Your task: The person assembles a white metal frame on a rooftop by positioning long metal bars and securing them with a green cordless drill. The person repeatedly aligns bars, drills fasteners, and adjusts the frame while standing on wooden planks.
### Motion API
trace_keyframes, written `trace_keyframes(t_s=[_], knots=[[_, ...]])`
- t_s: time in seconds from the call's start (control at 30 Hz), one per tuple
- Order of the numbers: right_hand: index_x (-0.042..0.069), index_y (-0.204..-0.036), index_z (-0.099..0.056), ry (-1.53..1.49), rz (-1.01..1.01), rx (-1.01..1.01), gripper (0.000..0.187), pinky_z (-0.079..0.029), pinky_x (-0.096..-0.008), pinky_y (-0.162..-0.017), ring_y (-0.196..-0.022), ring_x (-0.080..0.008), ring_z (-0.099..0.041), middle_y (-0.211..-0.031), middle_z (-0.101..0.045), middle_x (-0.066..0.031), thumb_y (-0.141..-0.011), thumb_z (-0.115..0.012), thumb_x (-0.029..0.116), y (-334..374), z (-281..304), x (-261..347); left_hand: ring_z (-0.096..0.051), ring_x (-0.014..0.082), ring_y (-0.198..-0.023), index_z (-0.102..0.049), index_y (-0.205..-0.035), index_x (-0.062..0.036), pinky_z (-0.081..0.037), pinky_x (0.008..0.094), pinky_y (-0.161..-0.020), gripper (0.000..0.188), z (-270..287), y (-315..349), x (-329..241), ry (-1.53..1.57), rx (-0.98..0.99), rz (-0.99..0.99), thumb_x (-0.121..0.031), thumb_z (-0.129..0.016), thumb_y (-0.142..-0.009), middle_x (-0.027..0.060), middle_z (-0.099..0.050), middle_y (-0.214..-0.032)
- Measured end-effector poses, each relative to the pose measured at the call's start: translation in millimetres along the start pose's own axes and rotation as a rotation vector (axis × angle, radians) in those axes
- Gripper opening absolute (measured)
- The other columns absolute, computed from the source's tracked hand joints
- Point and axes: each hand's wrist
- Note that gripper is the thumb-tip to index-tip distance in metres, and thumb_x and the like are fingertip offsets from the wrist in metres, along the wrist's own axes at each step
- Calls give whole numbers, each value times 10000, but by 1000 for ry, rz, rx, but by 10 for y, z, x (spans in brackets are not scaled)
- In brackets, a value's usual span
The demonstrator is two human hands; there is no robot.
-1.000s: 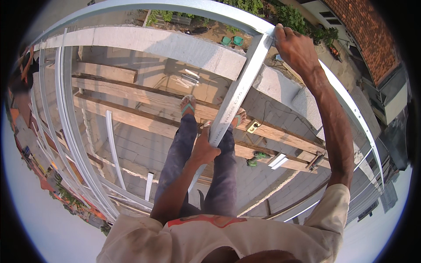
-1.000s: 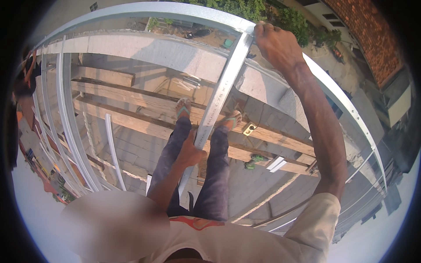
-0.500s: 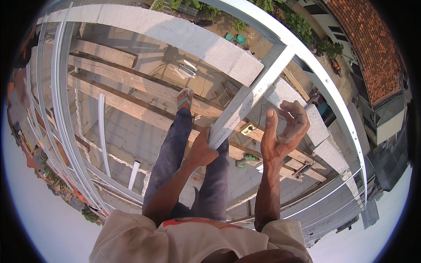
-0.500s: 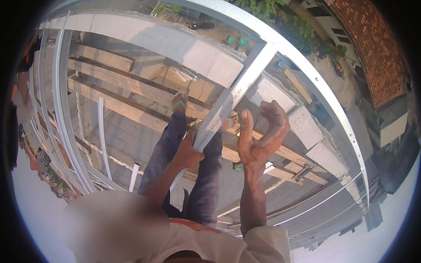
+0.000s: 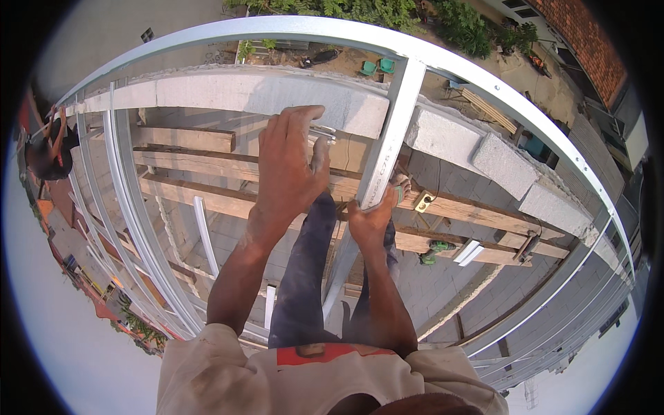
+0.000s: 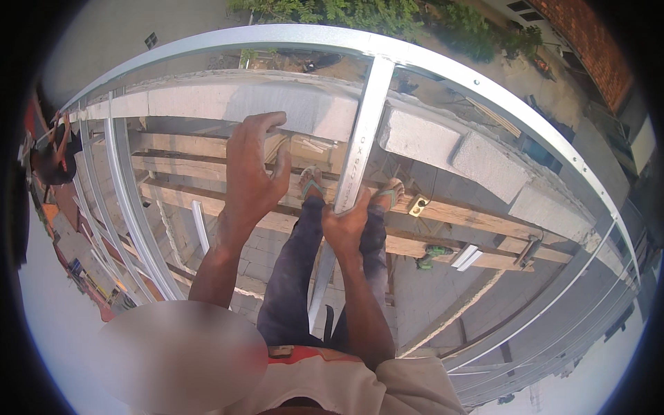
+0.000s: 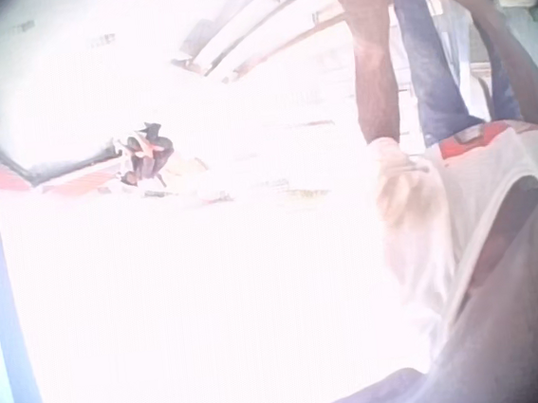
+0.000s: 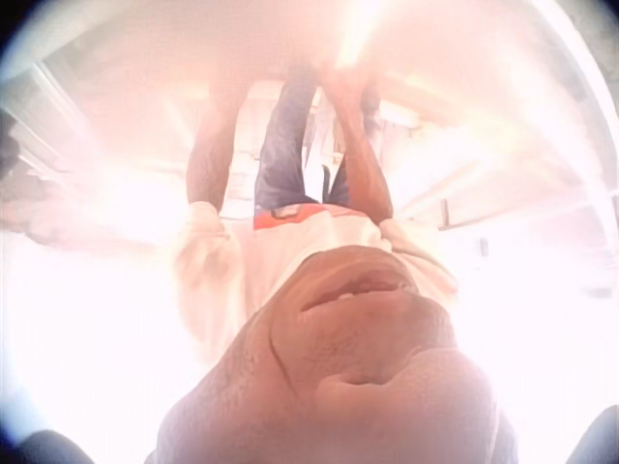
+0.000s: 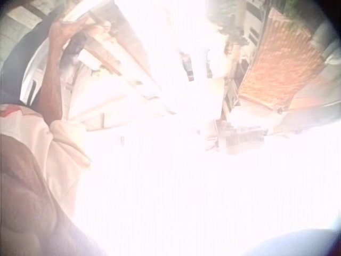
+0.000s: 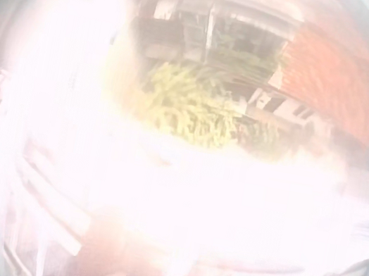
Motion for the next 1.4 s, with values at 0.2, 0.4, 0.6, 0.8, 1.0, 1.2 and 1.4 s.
trace_keyframes(t_s=[0.2, 0.4, 0.6, 0.8, 1.0, 1.2, 1.4], knots=[[-7, -1339, -444, -41, -34, 59, 634, -522, -442, -969, -1110, -404, -688, -1158, -675, -272, -759, -700, -15, 14, -18, 33, -563, 340, -1312, -498, -1448, -120, -426, 542, -1075, 716, -658, -1800, 359, -578, 61, -483, -74, -787, -795, 165, -616, -1333], [-4, -1324, -462, -48, -36, 40, 577, -528, -440, -960, -1072, -400, -706, -1143, -697, -252, -801, -706, -2, -69, 39, 215, -711, 420, -980, -674, -1190, -27, -560, 493, -865, 383, -701, -2404, 215, -389, 621, -520, -67, -685, -810, 224, -742, -1001], [-15, -1273, -479, -24, -130, 97, 502, -536, -426, -940, -1032, -388, -723, -1075, -726, -238, -836, -722, 27, -155, 147, 211, -705, 436, -958, -716, -1070, -17, -537, 508, -859, 313, -695, -2523, 255, -316, 666, -567, -37, -623, -773, 257, -736, -1001], [-21, -1279, -466, -29, -122, 58, 517, -535, -448, -891, -1002, -376, -716, -1037, -704, -225, -845, -741, 34, -154, -16, 204, -704, 443, -934, -699, -1140, -49, -547, 527, -870, 377, -666, -2403, 258, -468, 613, -491, -47, -620, -771, 246, -734, -957], [-29, -1292, -456, -25, -153, 18, 531, -520, -479, -879, -1004, -422, -677, -1070, -646, -239, -840, -735, -11, -275, -18, 386, -708, 433, -930, -694, -1204, -82, -553, 534, -875, 423, -731, -2360, 248, -533, 484, -457, -76, -616, -788, 224, -737, -953], [-61, -1312, -436, -24, -209, 46, 596, -482, -515, -946, -1127, -457, -597, -1190, -551, -283, -793, -727, -38, -384, -122, 264, -707, 410, -959, -692, -1250, -123, -552, 513, -882, 481, -721, -2313, 222, -536, 470, -378, -71, -608, -779, 199, -749, -1011], [-75, -1405, -369, -57, -144, 57, 764, -450, -520, -1023, -1229, -463, -545, -1297, -506, -286, -761, -771, 7, -391, -71, 283, -689, 420, -1011, -684, -1266, -132, -542, 490, -888, 505, -719, -2358, 155, -573, 491, -324, -42, -594, -777, 208, -739, -1072]])
Point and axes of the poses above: each hand's wrist, its own y-axis away from the middle knuckle, its own z-axis out of the back of the hand, x = y × z
